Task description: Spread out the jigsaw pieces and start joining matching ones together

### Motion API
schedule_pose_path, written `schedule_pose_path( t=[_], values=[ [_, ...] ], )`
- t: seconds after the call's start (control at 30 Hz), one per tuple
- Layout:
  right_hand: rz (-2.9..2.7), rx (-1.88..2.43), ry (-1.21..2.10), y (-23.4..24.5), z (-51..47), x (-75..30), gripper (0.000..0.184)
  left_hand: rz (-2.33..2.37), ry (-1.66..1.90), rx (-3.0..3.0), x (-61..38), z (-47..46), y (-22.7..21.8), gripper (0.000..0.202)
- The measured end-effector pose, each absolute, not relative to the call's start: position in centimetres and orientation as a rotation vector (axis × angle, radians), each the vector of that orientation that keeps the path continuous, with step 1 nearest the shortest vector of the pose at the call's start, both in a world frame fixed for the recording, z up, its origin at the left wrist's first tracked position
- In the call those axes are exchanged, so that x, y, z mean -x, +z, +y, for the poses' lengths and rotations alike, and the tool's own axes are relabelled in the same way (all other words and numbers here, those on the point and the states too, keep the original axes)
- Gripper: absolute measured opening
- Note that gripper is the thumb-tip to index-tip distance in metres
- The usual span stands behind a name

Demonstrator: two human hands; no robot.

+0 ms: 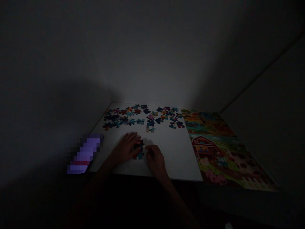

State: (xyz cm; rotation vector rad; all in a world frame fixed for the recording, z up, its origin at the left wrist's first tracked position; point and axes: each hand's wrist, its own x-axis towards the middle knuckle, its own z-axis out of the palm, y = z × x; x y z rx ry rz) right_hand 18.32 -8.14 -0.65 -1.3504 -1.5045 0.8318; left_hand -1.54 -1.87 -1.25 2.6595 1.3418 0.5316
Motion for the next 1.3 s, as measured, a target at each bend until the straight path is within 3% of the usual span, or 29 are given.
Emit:
schedule_pose_path(
  t=[0.77, 1.3],
  values=[
    [-1.434, 1.411, 0.778, -1.2, -8.5, -18.8, 0.018, 1.376, 0.636, -2.682, 0.9, -2.3, -1.4, 0.042],
    [-1.347, 1.413, 0.81, -0.3, -8.7, -18.6, 0.02, 1.342, 0.622, -2.709, 1.2, -2.0, -2.0, 0.048]
  ],
)
